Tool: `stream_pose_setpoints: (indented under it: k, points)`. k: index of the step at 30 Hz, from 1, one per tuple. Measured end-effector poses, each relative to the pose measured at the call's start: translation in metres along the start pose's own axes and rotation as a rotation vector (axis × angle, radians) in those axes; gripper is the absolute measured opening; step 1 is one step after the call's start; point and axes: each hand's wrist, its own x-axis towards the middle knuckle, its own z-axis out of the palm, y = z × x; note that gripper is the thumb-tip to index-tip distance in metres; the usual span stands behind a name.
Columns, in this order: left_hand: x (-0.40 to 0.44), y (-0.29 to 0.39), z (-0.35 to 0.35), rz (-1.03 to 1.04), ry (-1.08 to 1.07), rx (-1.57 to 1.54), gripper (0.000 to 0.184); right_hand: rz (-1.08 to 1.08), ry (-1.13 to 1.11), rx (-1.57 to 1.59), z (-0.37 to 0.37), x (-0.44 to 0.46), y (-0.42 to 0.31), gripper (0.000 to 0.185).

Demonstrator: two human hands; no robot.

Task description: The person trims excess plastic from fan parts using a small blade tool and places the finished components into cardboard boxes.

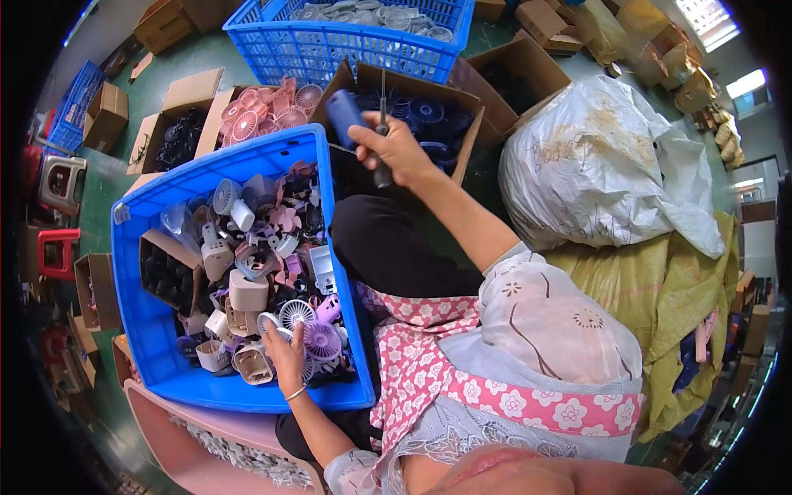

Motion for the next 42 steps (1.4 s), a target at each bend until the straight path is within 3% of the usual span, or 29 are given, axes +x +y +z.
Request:
stream_pose_setpoints:
  k: [2, 3, 6, 7, 8, 9, 10, 11, 12, 13, 15, 18, 22, 25, 26, 29, 32, 36, 39, 42]
  points:
    - [-0.003, 0.005, -0.002, -0.054, -0.049, 0.016, 0.082, -0.15, 0.206, -0.433, -0.036, 0.006, 0.008, 0.054]
    - [0.001, -0.015, 0.01, 0.057, -0.003, -0.017, 0.081, -0.094, 0.252, -0.552, -0.045, -0.001, 0.005, 0.052]
    - [0.003, -0.014, 0.003, 0.018, 0.054, -0.156, 0.072, 0.098, 0.154, -0.345, -0.029, -0.018, -0.002, 0.032]
    - [0.005, -0.007, -0.012, -0.024, 0.125, -0.333, 0.07, 0.096, 0.08, -0.303, -0.013, -0.023, -0.002, 0.029]
    - [0.012, -0.022, -0.009, 0.024, 0.332, -0.379, 0.064, 0.069, -0.012, -0.385, 0.004, -0.025, 0.0, 0.024]
    - [0.013, -0.019, -0.029, -0.218, 0.211, -0.773, 0.057, 0.04, -0.157, -0.552, 0.024, -0.03, -0.004, 0.023]
    - [0.01, -0.016, -0.042, -0.298, 0.232, -1.289, 0.05, -0.037, -0.294, -0.519, 0.049, -0.036, -0.002, 0.024]
    - [0.016, -0.037, -0.042, -0.13, 0.128, -1.684, 0.048, -0.004, -0.47, -0.522, 0.066, -0.038, 0.004, 0.024]
    - [0.008, -0.028, -0.062, -0.105, 0.044, -1.991, 0.045, 0.029, -0.633, -0.502, 0.088, -0.043, 0.01, 0.021]
    - [0.002, -0.025, -0.075, 0.031, -0.035, -2.143, 0.046, 0.093, -0.748, -0.512, 0.114, -0.051, 0.016, 0.02]
    - [-0.005, -0.015, -0.097, 0.114, -0.032, -2.207, 0.05, 0.147, -1.033, -0.552, 0.16, -0.06, 0.036, 0.02]
    - [-0.006, -0.012, -0.106, 0.225, -0.071, -2.306, 0.052, 0.231, -1.187, -0.575, 0.211, -0.071, 0.07, 0.018]
    - [-0.002, -0.023, -0.101, 0.331, -0.026, -2.453, 0.052, 0.102, -1.141, -0.613, 0.24, -0.08, 0.109, 0.03]
    - [-0.002, -0.027, -0.108, 0.256, 0.156, -2.163, 0.054, 0.296, -1.149, -0.548, 0.243, -0.077, 0.107, 0.035]
    - [-0.001, -0.026, -0.11, 0.247, 0.174, -2.205, 0.046, 0.124, -1.149, -0.556, 0.241, -0.075, 0.114, 0.035]
    - [0.008, -0.037, -0.104, 0.151, 0.371, -2.031, 0.027, 0.118, -1.135, -0.611, 0.236, -0.073, 0.117, 0.035]
    - [0.01, -0.03, -0.106, 0.163, 0.565, -1.871, 0.036, 0.16, -1.14, -0.623, 0.231, -0.068, 0.117, 0.043]
    - [0.011, -0.026, -0.108, 0.146, 0.576, -1.792, 0.043, -0.018, -1.135, -0.662, 0.227, -0.068, 0.113, 0.043]
    - [0.01, -0.023, -0.105, 0.077, 0.498, -1.666, 0.047, 0.1, -1.263, -0.764, 0.228, -0.067, 0.112, 0.033]
    - [0.009, -0.022, -0.103, 0.092, 0.41, -1.74, 0.039, 0.073, -1.162, -0.646, 0.226, -0.082, 0.109, 0.031]
